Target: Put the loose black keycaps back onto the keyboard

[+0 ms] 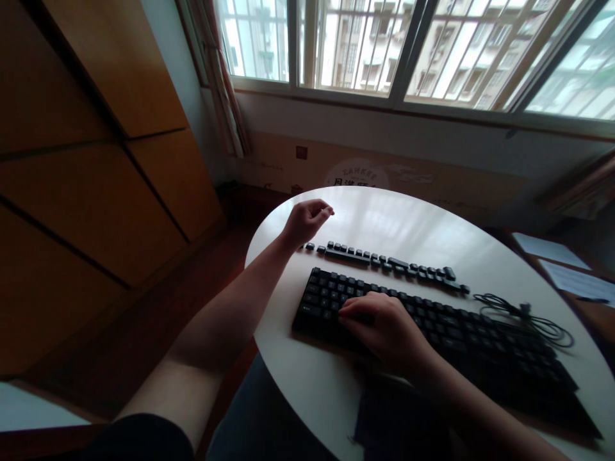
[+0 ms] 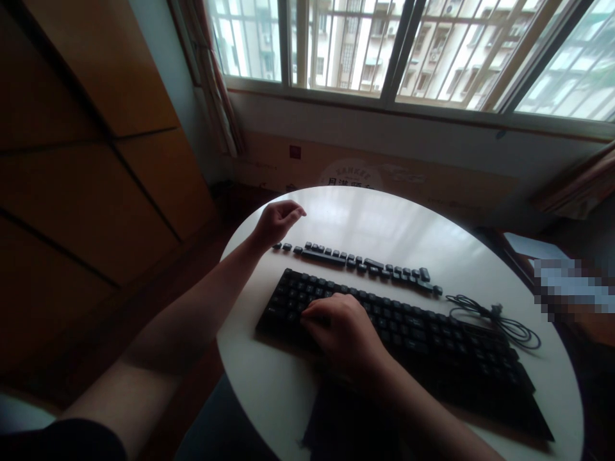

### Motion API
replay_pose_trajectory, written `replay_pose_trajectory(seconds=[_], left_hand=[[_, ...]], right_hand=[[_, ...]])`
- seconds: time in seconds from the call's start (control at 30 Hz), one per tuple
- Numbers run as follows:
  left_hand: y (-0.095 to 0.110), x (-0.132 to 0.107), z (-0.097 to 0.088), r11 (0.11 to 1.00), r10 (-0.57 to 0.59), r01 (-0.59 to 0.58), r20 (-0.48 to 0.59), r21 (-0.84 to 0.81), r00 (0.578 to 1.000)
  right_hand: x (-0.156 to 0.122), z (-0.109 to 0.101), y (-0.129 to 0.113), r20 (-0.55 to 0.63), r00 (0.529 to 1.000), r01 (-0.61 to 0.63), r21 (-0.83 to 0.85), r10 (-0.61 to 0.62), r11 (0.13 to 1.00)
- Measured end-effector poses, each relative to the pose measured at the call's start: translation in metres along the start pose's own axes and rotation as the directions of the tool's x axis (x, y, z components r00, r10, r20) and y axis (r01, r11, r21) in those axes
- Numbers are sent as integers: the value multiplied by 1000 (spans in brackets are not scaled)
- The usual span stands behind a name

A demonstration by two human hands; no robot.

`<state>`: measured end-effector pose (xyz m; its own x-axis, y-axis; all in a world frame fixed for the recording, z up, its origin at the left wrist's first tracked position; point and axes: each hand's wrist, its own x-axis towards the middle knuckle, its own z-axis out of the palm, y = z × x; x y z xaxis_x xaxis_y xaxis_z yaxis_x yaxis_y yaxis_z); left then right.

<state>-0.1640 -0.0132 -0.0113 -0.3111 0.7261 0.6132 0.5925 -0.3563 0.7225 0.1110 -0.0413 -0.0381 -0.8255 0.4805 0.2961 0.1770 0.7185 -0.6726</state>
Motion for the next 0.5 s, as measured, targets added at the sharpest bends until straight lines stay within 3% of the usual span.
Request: replay_pose_trajectory(seconds=[0.1, 0.2, 0.33, 0.5], left_hand=[[1, 0, -1, 1000, 2, -2, -4, -2, 1000], [1, 1, -2, 1000, 6, -6, 0, -2, 1000], [0, 2, -2, 1000, 14, -14, 6, 7, 1000], [-1, 1, -2, 1000, 10, -10, 10, 4, 1000]], right_hand=[[1, -5, 1, -2, 992, -127, 94, 128, 987], [1, -7, 0, 26, 986, -163, 74, 162, 984], [2, -4, -3, 33, 994, -103, -7, 103, 995], [1, 3, -3, 5, 998, 61, -79, -61, 995]])
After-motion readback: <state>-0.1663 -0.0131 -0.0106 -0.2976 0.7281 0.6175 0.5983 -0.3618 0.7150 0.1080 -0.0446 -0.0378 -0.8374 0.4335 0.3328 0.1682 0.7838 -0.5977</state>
